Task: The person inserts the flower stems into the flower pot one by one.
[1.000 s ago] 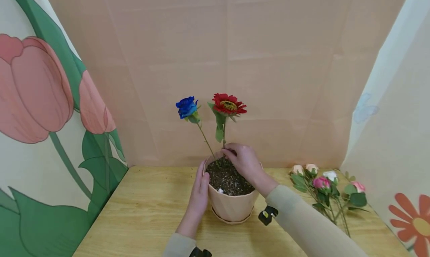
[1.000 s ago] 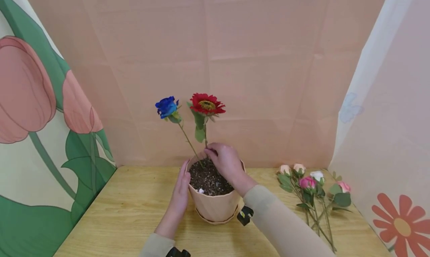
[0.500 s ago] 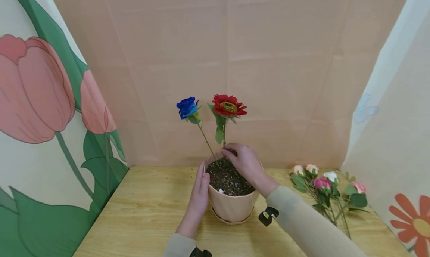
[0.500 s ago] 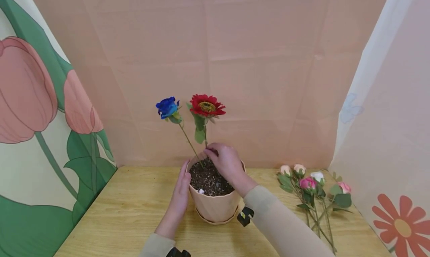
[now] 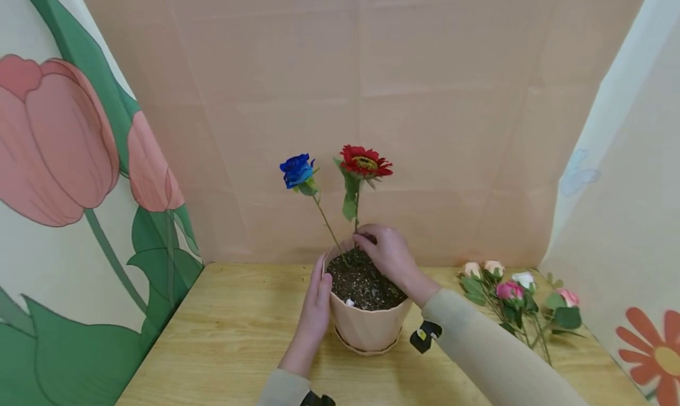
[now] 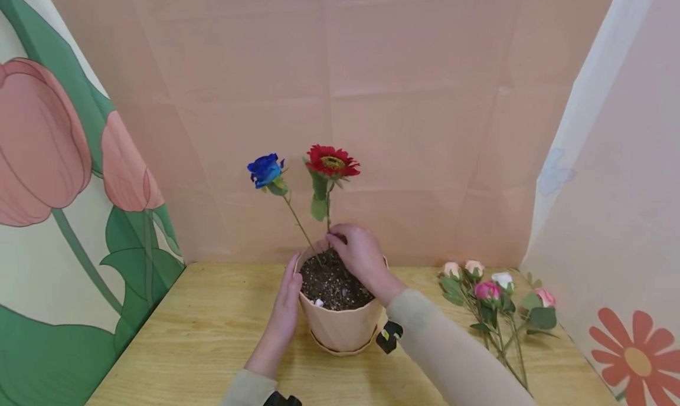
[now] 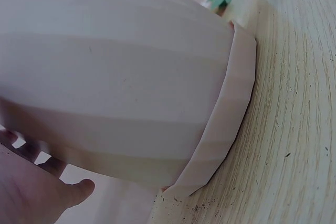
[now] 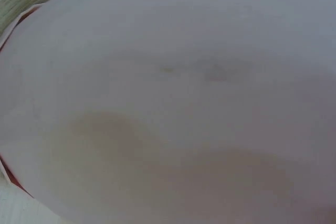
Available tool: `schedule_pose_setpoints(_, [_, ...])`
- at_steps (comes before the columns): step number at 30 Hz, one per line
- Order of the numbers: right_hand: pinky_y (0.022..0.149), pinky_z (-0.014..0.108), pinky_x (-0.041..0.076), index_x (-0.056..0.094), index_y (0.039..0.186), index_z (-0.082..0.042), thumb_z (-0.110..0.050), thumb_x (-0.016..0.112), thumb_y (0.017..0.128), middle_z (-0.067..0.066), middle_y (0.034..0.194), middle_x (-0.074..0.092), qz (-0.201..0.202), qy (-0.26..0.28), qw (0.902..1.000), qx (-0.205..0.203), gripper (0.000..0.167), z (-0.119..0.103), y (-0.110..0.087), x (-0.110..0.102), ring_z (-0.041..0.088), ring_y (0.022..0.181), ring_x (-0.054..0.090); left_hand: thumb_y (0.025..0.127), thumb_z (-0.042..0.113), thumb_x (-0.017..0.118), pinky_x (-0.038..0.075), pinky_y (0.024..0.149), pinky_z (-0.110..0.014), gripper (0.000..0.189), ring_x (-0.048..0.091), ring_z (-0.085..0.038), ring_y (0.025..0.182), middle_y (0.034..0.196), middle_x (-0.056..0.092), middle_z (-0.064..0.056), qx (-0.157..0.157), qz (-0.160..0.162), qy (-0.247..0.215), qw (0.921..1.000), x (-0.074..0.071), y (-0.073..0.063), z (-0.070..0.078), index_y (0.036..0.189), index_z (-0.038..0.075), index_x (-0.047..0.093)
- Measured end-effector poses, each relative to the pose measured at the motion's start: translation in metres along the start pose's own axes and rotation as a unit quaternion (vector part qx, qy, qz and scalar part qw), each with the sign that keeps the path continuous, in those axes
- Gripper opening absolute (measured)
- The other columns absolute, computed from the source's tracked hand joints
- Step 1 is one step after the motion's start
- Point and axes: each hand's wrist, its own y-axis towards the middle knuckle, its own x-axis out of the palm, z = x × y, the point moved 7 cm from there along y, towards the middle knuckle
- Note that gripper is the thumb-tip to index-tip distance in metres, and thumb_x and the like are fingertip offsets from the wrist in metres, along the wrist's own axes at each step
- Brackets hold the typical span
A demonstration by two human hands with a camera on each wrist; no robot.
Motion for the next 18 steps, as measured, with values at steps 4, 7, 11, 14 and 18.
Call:
schedule_pose_setpoints(4, [0.074, 0.040, 0.058, 0.082, 0.099, -0.009, -0.020, 0.071, 0.111, 0.001, 0.086, 0.077, -0.018, 0.003, 0.9998, 0.001, 0.019, 0.000, 0.003, 0.002, 0.016, 0.076, 0.066, 0.122, 0.042, 0.034, 0.016, 0.131, -0.069, 0.058, 0.021, -0.037, 0.166, 0.182, 0.024, -0.003, 0.009, -0.002, -0.002, 1.0000, 0.000, 0.000, 0.000, 0.177, 0.034, 0.022])
schedule_pose_setpoints(7, [0.071, 0.039, 0.055, 0.079, 0.094, -0.011, -0.019, 0.070, 0.112, -0.001, 0.081, 0.073, -0.025, -0.010, 0.9996, -0.008, 0.021, -0.001, 0.004, 0.004, 0.016, 0.072, 0.063, 0.122, 0.042, 0.034, 0.016, 0.131, -0.069, 0.057, 0.022, -0.037, 0.166, 0.182, 0.024, -0.002, 0.010, 0.000, 0.001, 0.9999, 0.000, 0.000, 0.000, 0.177, 0.035, 0.022])
schedule_pose_setpoints(11, [0.068, 0.040, 0.055, 0.077, 0.090, -0.010, -0.015, 0.072, 0.109, -0.005, 0.076, 0.069, -0.024, -0.033, 0.9986, -0.032, 0.021, -0.005, 0.004, 0.006, 0.014, 0.069, 0.061, 0.122, 0.044, 0.033, 0.016, 0.130, -0.070, 0.058, 0.022, -0.037, 0.166, 0.182, 0.025, -0.002, 0.007, 0.002, 0.003, 1.0000, 0.000, 0.000, -0.001, 0.177, 0.035, 0.022])
schedule_pose_setpoints(14, [0.068, 0.039, 0.058, 0.079, 0.090, -0.009, -0.012, 0.075, 0.107, -0.004, 0.077, 0.072, -0.030, -0.040, 0.9975, -0.050, 0.018, -0.008, 0.003, 0.009, 0.011, 0.069, 0.063, 0.122, 0.044, 0.033, 0.016, 0.130, -0.070, 0.058, 0.021, -0.039, 0.166, 0.182, 0.025, -0.005, 0.011, 0.003, 0.005, 0.9999, 0.000, 0.001, 0.000, 0.178, 0.030, 0.023])
schedule_pose_setpoints(18, [0.069, 0.038, 0.061, 0.081, 0.093, -0.008, -0.010, 0.077, 0.106, -0.001, 0.083, 0.077, -0.037, -0.037, 0.9970, -0.056, 0.014, -0.009, 0.001, 0.012, 0.009, 0.071, 0.067, 0.122, 0.043, 0.031, 0.015, 0.131, -0.070, 0.059, 0.021, -0.040, 0.166, 0.182, 0.024, -0.009, 0.013, 0.006, 0.008, 0.9999, 0.000, 0.001, -0.001, 0.178, 0.027, 0.024])
